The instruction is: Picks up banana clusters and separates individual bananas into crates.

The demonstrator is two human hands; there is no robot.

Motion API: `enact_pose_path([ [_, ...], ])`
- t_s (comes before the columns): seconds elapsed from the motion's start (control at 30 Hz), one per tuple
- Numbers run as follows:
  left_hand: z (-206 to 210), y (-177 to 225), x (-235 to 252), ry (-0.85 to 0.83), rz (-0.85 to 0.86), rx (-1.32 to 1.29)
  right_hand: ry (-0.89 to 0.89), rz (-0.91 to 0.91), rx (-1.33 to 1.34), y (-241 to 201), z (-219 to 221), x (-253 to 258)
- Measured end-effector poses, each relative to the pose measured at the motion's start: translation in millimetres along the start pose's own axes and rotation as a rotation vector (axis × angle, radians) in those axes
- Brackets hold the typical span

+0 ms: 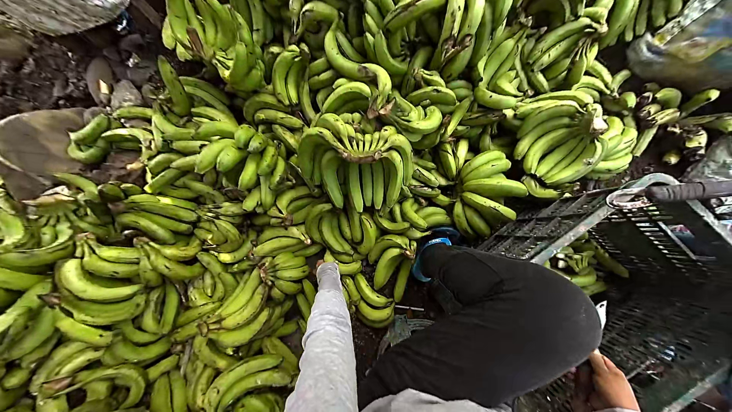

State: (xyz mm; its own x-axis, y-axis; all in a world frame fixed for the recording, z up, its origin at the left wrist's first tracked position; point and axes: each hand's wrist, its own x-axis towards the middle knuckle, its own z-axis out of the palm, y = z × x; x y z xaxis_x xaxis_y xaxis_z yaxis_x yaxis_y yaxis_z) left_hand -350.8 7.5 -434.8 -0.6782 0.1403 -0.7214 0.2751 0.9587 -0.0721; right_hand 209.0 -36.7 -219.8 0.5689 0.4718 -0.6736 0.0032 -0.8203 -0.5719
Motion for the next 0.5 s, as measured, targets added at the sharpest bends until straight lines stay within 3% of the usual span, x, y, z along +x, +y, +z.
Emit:
enact_pose_path([
  [0.1, -6.6, -26.4, -17.3, 0.007, 0.128, -0.279, -0.024, 0.021, 0.038, 2.9, 1.7, -0.6],
  [0.27, -63.3, -44.2, -108.9, 0.007, 0.320, -0.483, -0.034, -0.018, 0.197, 3.8, 14.3, -6.1],
  [0.4, -112.1, -44.7, -207.3, 0.140, 0.858, -0.717, -0.186, -0.201, 0.241, -42.1, 39.3, -43.8],
  [0.5, -128.9, -7.8, -285.7, 0.150, 1.381, -0.844, -0.420, -0.249, 0.303, -100.8, 66.8, -89.7],
])
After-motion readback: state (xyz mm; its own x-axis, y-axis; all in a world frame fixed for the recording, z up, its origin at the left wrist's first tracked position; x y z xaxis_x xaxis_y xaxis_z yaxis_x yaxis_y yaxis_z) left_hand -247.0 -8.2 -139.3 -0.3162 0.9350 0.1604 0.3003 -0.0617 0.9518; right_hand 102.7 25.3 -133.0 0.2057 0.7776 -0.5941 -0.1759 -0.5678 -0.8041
